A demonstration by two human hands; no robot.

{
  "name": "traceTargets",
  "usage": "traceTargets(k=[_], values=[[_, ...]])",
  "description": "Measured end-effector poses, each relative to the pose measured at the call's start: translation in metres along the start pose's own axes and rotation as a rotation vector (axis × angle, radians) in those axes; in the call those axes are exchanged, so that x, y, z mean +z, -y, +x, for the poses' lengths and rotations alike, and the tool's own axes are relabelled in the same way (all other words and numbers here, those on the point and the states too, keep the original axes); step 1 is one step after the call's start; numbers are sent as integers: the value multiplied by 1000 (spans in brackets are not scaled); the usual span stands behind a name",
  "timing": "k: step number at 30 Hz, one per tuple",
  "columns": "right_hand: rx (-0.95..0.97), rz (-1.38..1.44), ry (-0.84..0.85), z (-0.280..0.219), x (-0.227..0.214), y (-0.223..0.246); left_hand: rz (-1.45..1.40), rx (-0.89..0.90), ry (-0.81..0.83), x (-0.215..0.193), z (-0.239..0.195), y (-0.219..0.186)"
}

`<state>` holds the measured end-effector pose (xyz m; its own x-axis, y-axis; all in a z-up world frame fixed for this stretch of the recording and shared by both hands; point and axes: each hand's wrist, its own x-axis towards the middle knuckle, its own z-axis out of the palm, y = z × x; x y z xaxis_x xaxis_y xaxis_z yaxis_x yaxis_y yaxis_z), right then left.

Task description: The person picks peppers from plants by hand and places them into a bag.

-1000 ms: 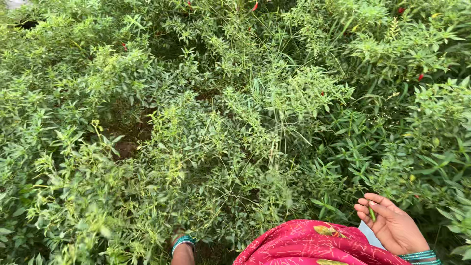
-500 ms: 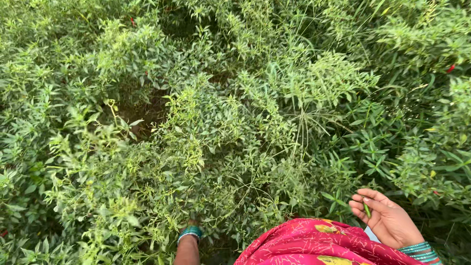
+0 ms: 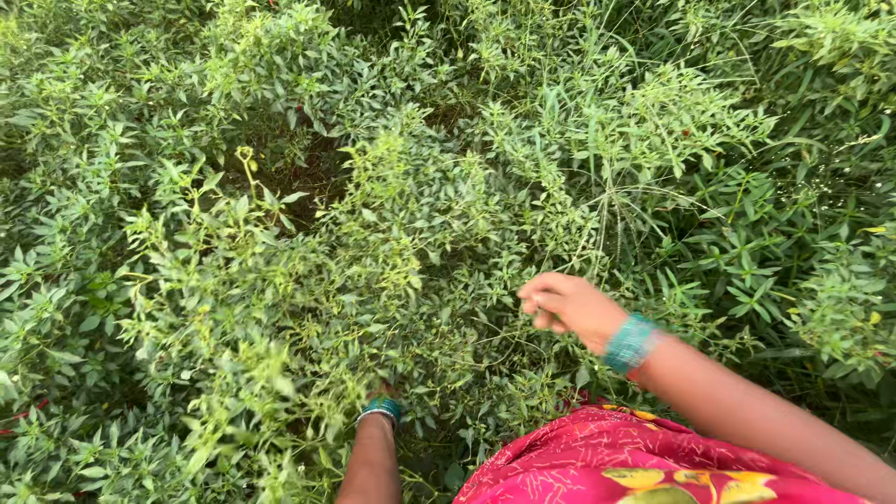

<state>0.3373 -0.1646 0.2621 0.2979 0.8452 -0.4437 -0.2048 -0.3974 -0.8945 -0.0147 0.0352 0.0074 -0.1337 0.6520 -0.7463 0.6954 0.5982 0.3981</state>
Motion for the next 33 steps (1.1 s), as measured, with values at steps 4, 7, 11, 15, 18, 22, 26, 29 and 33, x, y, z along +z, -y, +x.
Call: traceTargets(k=[4,7,11,15,18,22,26,29,33], values=[[67,-38,68,30,62,-13,-8,28,34,5,10,-7],[111,-48,170,26,90,-31,-25,36,68,10,14,-7],[176,-50,249,26,98,-36,-53,39,90,8,15,-2],[173,-35,229,29,103,-41,-86,57,117,3,15,3],[181,-17,193,32,104,-49,-142,75,132,2,17,2],[198,12,250,36,106,-61,-457,130,172,-7,24,-10],[180,-50,317,44,110,-66,-946,175,281,-11,35,-33],[203,-206,352,53,110,-76,-1286,115,455,-5,40,-53],[89,-214,348,76,109,-102,-1654,-65,671,7,44,-79]])
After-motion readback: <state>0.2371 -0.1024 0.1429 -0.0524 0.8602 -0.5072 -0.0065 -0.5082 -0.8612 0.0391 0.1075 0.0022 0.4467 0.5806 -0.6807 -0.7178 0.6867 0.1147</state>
